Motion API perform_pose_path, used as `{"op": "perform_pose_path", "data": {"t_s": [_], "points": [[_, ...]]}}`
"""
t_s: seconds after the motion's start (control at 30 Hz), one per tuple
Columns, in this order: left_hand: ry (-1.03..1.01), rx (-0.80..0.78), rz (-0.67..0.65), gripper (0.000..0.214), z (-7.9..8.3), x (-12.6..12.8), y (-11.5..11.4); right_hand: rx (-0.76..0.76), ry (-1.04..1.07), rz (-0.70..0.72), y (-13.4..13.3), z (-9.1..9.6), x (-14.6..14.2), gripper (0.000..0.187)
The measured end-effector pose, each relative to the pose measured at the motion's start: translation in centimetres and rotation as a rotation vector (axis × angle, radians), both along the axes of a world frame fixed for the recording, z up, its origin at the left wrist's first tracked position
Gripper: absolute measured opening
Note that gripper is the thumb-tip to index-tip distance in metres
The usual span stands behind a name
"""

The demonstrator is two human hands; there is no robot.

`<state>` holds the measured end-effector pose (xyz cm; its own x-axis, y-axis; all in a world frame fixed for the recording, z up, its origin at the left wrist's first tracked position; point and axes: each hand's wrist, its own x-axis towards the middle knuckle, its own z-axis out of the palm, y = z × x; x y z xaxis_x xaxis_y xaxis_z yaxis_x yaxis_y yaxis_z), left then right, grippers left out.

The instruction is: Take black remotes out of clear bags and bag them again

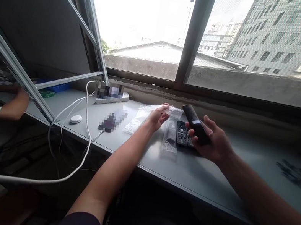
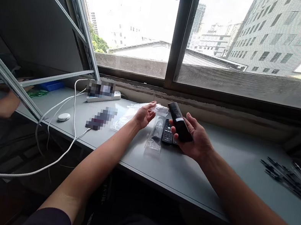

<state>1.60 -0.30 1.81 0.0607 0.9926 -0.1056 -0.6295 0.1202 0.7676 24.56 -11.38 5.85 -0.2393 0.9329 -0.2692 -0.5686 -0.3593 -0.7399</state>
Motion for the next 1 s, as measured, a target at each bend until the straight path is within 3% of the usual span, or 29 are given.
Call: {"op": "perform_pose_path", "data": {"t_s": [0.3,0.47,0.57,0.77,1.0], "points": [[0.006,-0.004,-0.009,0.025,0.0,0.0,0.0,0.162,-0.029,0.058,1.0,-1.2,0.3,0.018],[-0.008,-0.014,0.005,0.028,0.5,-0.2,-0.2,0.192,-0.086,-0.039,0.8,-1.2,-0.1,0.054],[-0.013,-0.002,0.005,0.028,0.9,-0.3,-0.5,0.229,-0.138,-0.143,1.1,-1.8,-0.1,0.065],[-0.001,0.009,0.011,0.026,1.4,-0.3,-0.9,0.334,-0.213,-0.113,1.9,-2.6,0.6,0.029],[0.011,0.017,0.006,0.030,1.4,-0.4,-1.1,0.470,-0.283,-0.209,1.9,-2.8,0.6,0.049]]}}
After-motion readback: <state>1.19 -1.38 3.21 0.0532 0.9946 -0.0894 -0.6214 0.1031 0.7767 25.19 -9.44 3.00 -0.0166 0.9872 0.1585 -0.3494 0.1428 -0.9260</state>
